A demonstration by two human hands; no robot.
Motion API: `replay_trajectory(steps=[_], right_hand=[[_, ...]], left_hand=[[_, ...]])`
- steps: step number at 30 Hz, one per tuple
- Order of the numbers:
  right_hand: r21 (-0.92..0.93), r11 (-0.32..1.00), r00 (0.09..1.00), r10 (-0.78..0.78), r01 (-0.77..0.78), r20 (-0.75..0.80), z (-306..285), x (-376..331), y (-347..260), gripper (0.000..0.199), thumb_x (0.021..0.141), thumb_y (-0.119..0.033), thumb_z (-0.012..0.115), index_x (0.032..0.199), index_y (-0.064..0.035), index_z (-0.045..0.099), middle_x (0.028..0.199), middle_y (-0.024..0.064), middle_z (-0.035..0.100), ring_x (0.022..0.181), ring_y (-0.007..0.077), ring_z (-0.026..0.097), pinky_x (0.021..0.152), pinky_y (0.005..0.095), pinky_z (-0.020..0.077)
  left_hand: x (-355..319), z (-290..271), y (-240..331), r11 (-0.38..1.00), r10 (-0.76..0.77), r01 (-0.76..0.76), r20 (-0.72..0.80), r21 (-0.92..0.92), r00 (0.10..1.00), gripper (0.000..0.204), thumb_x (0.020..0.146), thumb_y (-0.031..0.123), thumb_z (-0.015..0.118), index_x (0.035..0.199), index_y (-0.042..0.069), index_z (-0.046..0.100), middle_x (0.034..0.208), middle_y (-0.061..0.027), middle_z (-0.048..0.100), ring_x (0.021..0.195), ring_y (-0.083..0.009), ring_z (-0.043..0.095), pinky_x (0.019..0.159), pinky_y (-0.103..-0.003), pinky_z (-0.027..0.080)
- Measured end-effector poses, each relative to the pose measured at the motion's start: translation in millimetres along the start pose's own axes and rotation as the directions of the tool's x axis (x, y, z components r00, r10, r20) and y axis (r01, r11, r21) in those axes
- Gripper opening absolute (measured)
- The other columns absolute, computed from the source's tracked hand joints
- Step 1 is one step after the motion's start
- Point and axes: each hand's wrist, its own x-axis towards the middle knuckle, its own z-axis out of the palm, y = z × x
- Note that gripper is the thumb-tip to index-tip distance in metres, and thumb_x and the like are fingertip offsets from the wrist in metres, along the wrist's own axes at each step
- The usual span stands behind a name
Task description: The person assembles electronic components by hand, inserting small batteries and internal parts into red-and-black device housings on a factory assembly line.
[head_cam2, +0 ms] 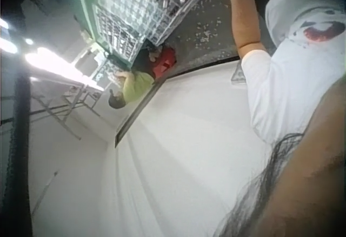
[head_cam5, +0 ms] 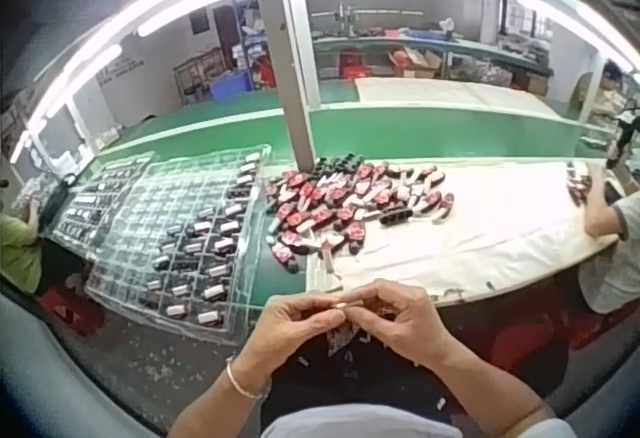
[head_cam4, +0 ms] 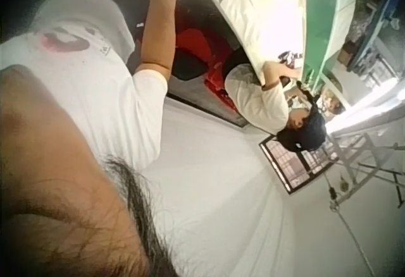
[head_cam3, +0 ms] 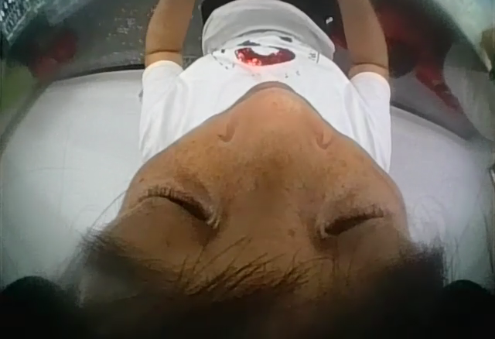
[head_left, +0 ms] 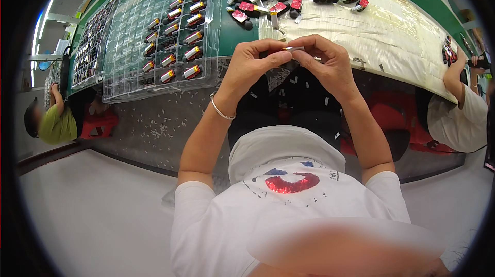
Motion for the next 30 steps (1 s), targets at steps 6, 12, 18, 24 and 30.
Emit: replay_trajectory(steps=[6,12,18,24,30], right_hand=[[0.265,0.957,0.993,0.11,-0.117,0.043,2,-3,3,0.024,0.093,-0.005,0.058,0.115,0.0009,0.065,0.094,0.0052,0.069,0.079,0.0083,0.065,0.074,0.0211,0.0539],[0.277,0.944,0.983,0.164,-0.179,0.078,-1,-5,-1,0.023,0.096,-0.008,0.056,0.114,0.0027,0.065,0.091,0.0068,0.069,0.079,0.0089,0.066,0.073,0.0209,0.0544],[0.259,0.949,0.983,0.163,-0.179,0.081,-2,-3,-4,0.022,0.096,-0.011,0.057,0.11,0.0024,0.067,0.089,0.0059,0.069,0.077,0.0085,0.065,0.071,0.0205,0.0539],[0.278,0.95,0.99,0.127,-0.141,0.068,0,-6,-2,0.025,0.093,-0.005,0.054,0.114,0.0014,0.067,0.086,0.0054,0.068,0.074,0.0072,0.063,0.07,0.0202,0.0538],[0.401,0.881,0.968,0.214,-0.249,0.13,-2,-5,-5,0.027,0.092,-0.006,0.056,0.116,0.0024,0.066,0.085,0.0072,0.068,0.075,0.0092,0.066,0.072,0.0209,0.0552]], left_hand=[[-8,5,-1,0.997,-0.065,0.069,-0.137,0.019,0.988,0.019,0.089,0.014,0.068,0.097,-0.003,0.072,0.087,-0.005,0.07,0.078,-0.0086,0.063,0.075,-0.021,0.049],[-14,7,2,0.995,-0.103,0.104,-0.062,0.007,0.993,0.02,0.09,0.014,0.068,0.099,-0.003,0.071,0.086,-0.0062,0.071,0.079,-0.0087,0.064,0.075,-0.02,0.05],[-22,14,1,0.999,-0.014,0.02,-0.122,0.05,0.992,0.019,0.091,0.013,0.066,0.1,-0.003,0.07,0.085,-0.0065,0.07,0.08,-0.0081,0.064,0.074,-0.019,0.05],[-22,13,-1,0.998,-0.051,0.047,-0.17,-0.029,0.984,0.019,0.092,0.014,0.063,0.097,-0.003,0.071,0.083,-0.0065,0.07,0.077,-0.008,0.063,0.075,-0.02,0.047],[-24,14,2,0.994,-0.082,0.066,-0.18,-0.092,0.98,0.018,0.091,0.013,0.063,0.096,-0.003,0.071,0.083,-0.0063,0.07,0.076,-0.0081,0.062,0.075,-0.021,0.046]])
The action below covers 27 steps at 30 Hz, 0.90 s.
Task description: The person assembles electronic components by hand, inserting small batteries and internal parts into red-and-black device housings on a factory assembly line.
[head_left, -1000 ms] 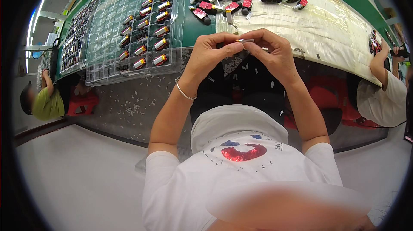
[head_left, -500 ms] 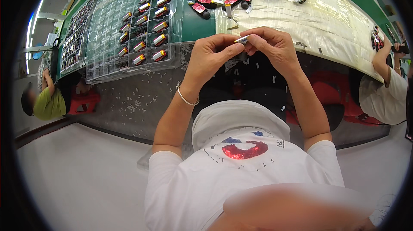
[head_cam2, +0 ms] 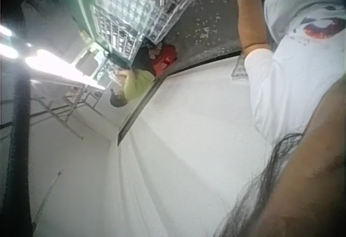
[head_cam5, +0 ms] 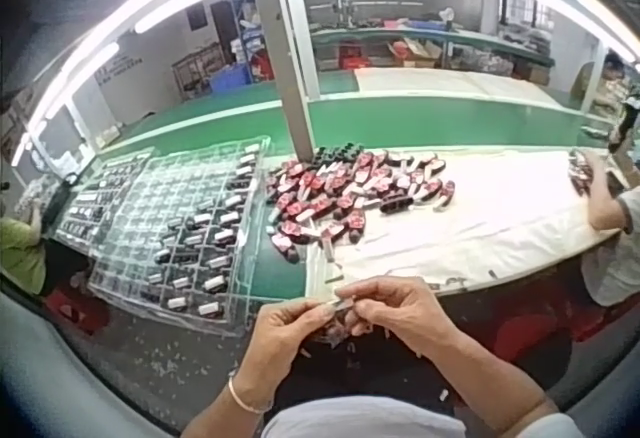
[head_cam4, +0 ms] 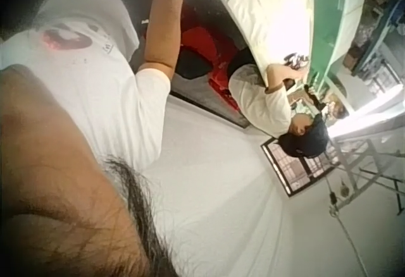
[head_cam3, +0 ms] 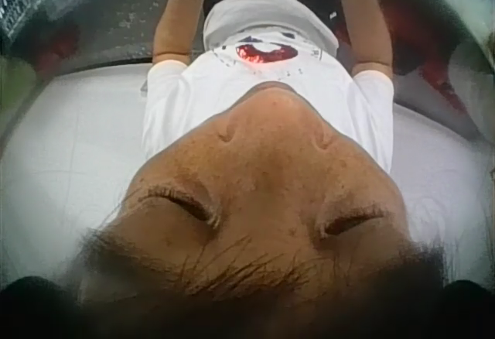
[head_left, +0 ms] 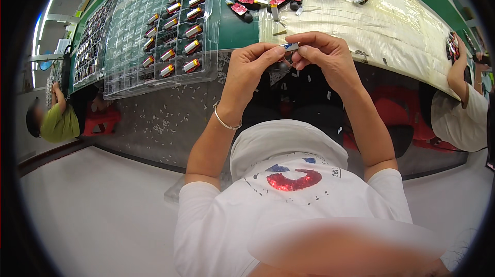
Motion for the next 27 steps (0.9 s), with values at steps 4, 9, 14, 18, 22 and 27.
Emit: replay_trajectory(steps=[4,9,14,18,22,27], right_hand=[[0.132,0.988,0.997,0.077,-0.076,-0.004,-2,2,2,0.027,0.091,-0.008,0.06,0.114,0.0038,0.065,0.085,0.0104,0.069,0.077,0.0125,0.069,0.074,0.0226,0.0574],[0.195,0.973,0.992,0.126,-0.125,0.01,-4,4,-1,0.027,0.09,-0.01,0.062,0.112,0.004,0.066,0.086,0.0119,0.07,0.075,0.0126,0.069,0.074,0.0228,0.0582],[0.131,0.984,0.992,0.124,-0.123,0.001,-7,5,-2,0.024,0.09,-0.009,0.063,0.11,0.0027,0.068,0.087,0.0099,0.07,0.076,0.0118,0.069,0.071,0.0237,0.0574],[-0.569,0.769,0.943,-0.332,0.291,0.034,2,7,-3,0.015,0.087,-0.006,0.066,0.101,-0.0037,0.071,0.084,0.0062,0.069,0.075,0.0134,0.067,0.065,0.027,0.053],[-0.802,0.384,0.829,-0.51,0.459,0.23,3,3,-9,0.009,0.083,-0.005,0.069,0.092,-0.0062,0.07,0.084,0.0078,0.067,0.071,0.0167,0.065,0.065,0.0255,0.0502],[-0.394,0.881,0.949,-0.31,0.263,-0.058,-1,6,-6,0.008,0.086,-0.005,0.066,0.092,-0.0017,0.068,0.086,0.0049,0.067,0.074,0.0126,0.064,0.069,0.0249,0.05]], left_hand=[[1,-1,2,0.999,0.015,-0.014,-0.014,0.03,1.0,0.018,0.091,0.012,0.064,0.096,-0.003,0.071,0.083,-0.0058,0.07,0.076,-0.0074,0.062,0.075,-0.02,0.046],[0,2,8,0.994,0.064,-0.061,-0.033,0.088,0.997,0.02,0.088,0.014,0.068,0.095,-0.004,0.072,0.081,-0.0031,0.07,0.073,-0.0046,0.06,0.068,-0.018,0.047],[2,1,10,0.981,0.073,-0.066,-0.035,0.182,0.997,0.02,0.088,0.015,0.069,0.094,-0.004,0.072,0.077,-0.0025,0.069,0.071,-0.0037,0.059,0.063,-0.018,0.046],[7,-4,9,0.981,0.037,-0.035,-0.008,0.19,0.999,0.021,0.088,0.016,0.069,0.092,-0.004,0.072,0.076,-0.0023,0.069,0.069,-0.0037,0.058,0.062,-0.018,0.044],[12,-12,9,0.989,-0.071,0.058,0.088,0.135,0.994,0.02,0.091,0.015,0.066,0.095,-0.005,0.071,0.081,-0.0059,0.07,0.074,-0.0082,0.063,0.071,-0.019,0.049],[8,-9,4,0.988,-0.09,0.064,0.187,0.141,0.978,0.022,0.09,0.02,0.067,0.097,-0.001,0.072,0.08,-0.0034,0.07,0.071,-0.0049,0.061,0.064,-0.018,0.044]])
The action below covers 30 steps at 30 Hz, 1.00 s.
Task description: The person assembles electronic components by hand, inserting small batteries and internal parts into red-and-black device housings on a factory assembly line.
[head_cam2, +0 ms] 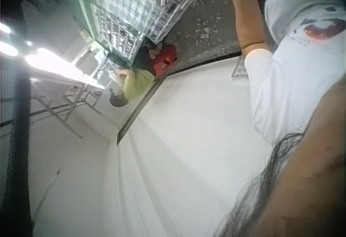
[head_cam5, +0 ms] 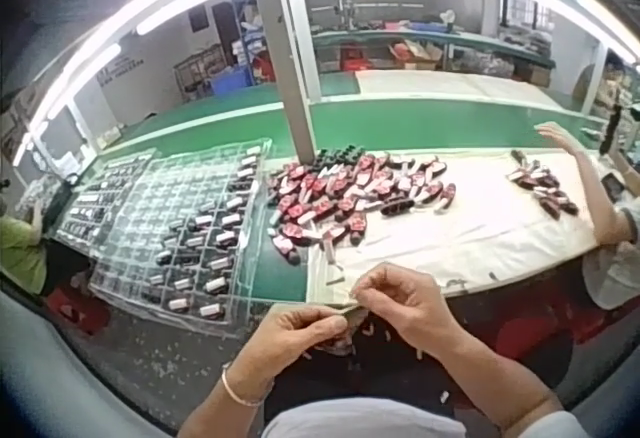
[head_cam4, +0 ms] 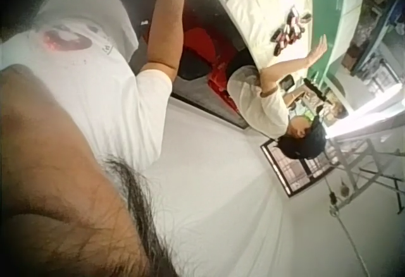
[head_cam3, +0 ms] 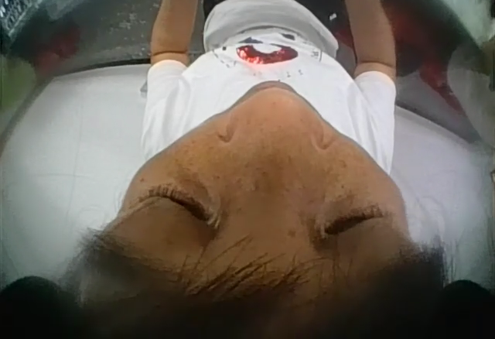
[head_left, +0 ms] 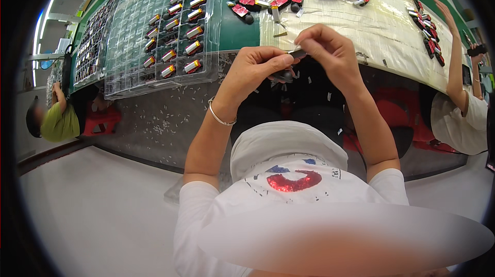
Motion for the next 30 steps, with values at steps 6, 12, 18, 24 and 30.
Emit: replay_trajectory(steps=[6,12,18,24,30], right_hand=[[-0.106,0.994,0.988,0.048,-0.033,0.149,-23,-5,10,0.028,0.08,0.007,0.052,0.1,0.0,0.071,0.103,0.0056,0.067,0.094,0.0124,0.062,0.084,0.0241,0.0488],[0.136,0.989,0.997,0.04,-0.049,0.072,0,-14,9,0.022,0.087,-0.007,0.066,0.109,-0.0048,0.071,0.108,0.0047,0.068,0.094,0.011,0.063,0.08,0.0248,0.0512],[0.493,0.863,0.994,0.099,-0.11,0.049,11,-15,6,0.022,0.091,-0.011,0.066,0.11,-0.0006,0.066,0.105,0.0076,0.068,0.09,0.0109,0.064,0.077,0.0251,0.0536],[0.371,0.929,1.0,-0.007,0.013,-0.019,9,-14,-1,0.021,0.09,-0.009,0.067,0.109,-0.0009,0.065,0.104,0.0071,0.068,0.097,0.0118,0.063,0.084,0.0266,0.0522],[-0.101,0.978,0.982,-0.187,0.184,-0.021,8,-13,-9,0.021,0.085,-0.008,0.071,0.105,-0.0025,0.069,0.098,0.0078,0.068,0.089,0.0154,0.063,0.078,0.0278,0.0512]], left_hand=[[-6,1,1,0.975,-0.042,0.041,0.002,-0.22,0.999,0.023,0.092,0.023,0.065,0.098,0.002,0.072,0.078,-0.0029,0.071,0.064,-0.0052,0.061,0.054,-0.017,0.04],[-4,9,-1,0.947,-0.069,0.08,0.045,-0.311,0.997,0.025,0.093,0.025,0.063,0.101,0.002,0.071,0.08,-0.005,0.071,0.062,-0.0084,0.063,0.052,-0.019,0.04],[-5,16,-2,0.924,-0.097,0.109,0.052,-0.366,0.994,0.027,0.091,0.024,0.067,0.106,0.002,0.068,0.084,-0.0059,0.07,0.064,-0.0097,0.064,0.053,-0.017,0.043],[-10,18,-1,0.936,0.075,-0.08,-0.027,-0.343,0.997,0.039,0.085,0.009,0.072,0.121,-0.001,0.061,0.106,-0.0074,0.067,0.084,-0.0087,0.064,0.073,-0.02,0.054],[-13,20,2,0.959,0.2,-0.228,-0.17,-0.166,0.965,0.038,0.083,0.002,0.073,0.119,-0.004,0.06,0.107,-0.0074,0.065,0.096,-0.009,0.062,0.085,-0.021,0.052]])
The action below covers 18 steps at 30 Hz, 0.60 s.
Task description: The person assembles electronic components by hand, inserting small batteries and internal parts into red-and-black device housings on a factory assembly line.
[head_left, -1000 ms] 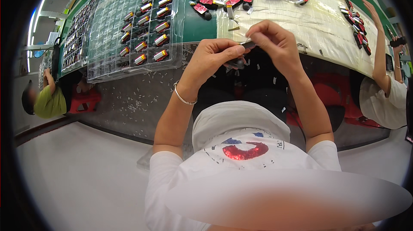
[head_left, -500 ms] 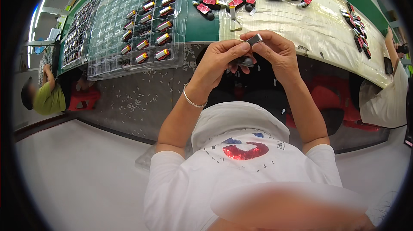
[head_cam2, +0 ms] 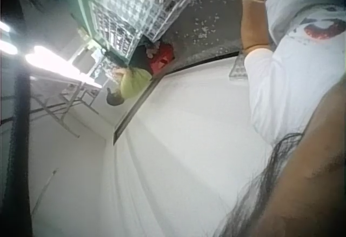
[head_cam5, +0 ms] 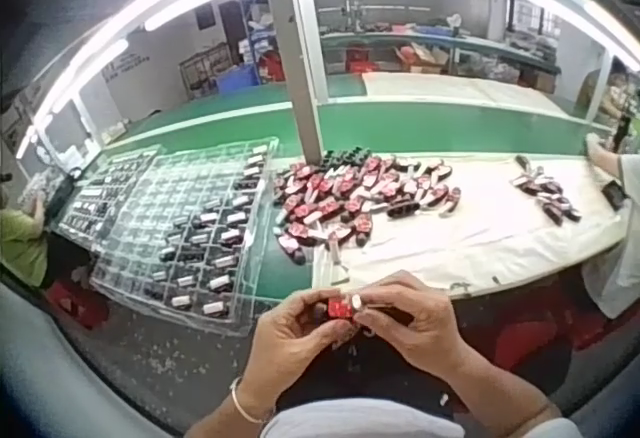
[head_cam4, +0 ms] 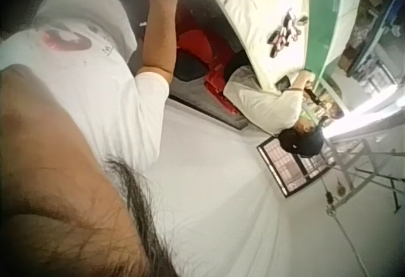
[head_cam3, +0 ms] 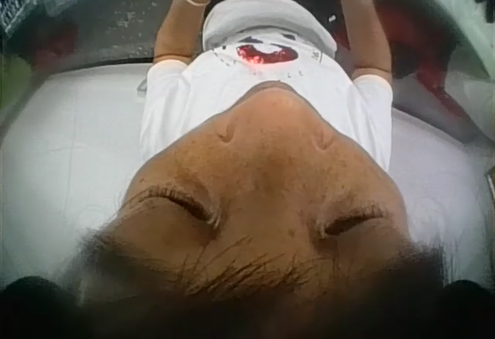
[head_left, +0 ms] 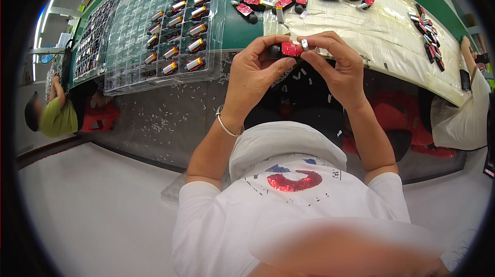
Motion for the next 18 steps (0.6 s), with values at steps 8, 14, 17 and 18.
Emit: replay_trajectory(steps=[8,14,17,18], right_hand=[[-0.398,0.898,0.982,-0.182,0.187,0.05,3,7,-6,0.026,0.078,-0.01,0.075,0.104,-0.0145,0.074,0.09,0.0032,0.066,0.085,0.0188,0.06,0.07,0.0295,0.0504],[-0.343,0.924,0.986,-0.158,0.167,0.054,1,7,-8,0.03,0.076,-0.01,0.077,0.105,-0.0174,0.075,0.089,0.0021,0.064,0.084,0.018,0.059,0.07,0.0288,0.0496],[-0.348,0.92,0.984,-0.162,0.179,0.079,0,8,-12,0.031,0.075,-0.009,0.077,0.105,-0.0179,0.075,0.089,0.0018,0.064,0.084,0.0175,0.059,0.072,0.0289,0.0493],[-0.348,0.92,0.984,-0.162,0.179,0.078,0,7,-13,0.031,0.075,-0.009,0.077,0.105,-0.0179,0.075,0.089,0.0018,0.064,0.084,0.0175,0.059,0.072,0.0289,0.0493]], left_hand=[[-7,3,9,0.996,0.052,-0.048,-0.055,0.072,0.997,0.033,0.088,-0.004,0.065,0.12,-0.006,0.058,0.108,-0.0071,0.064,0.097,-0.0087,0.061,0.085,-0.02,0.051],[-10,6,13,0.98,0.126,-0.118,-0.037,0.159,0.991,0.032,0.088,-0.006,0.063,0.119,-0.006,0.059,0.113,-0.009,0.064,0.101,-0.0112,0.061,0.088,-0.022,0.05],[-11,4,11,0.968,0.177,-0.169,-0.031,0.187,0.984,0.029,0.087,-0.004,0.064,0.116,0.0,0.063,0.113,-0.0064,0.065,0.098,-0.0107,0.064,0.085,-0.023,0.053],[-11,5,11,0.968,0.177,-0.169,-0.03,0.187,0.984,0.029,0.087,-0.004,0.064,0.116,0.0,0.063,0.113,-0.0064,0.065,0.098,-0.0107,0.064,0.085,-0.023,0.053]])
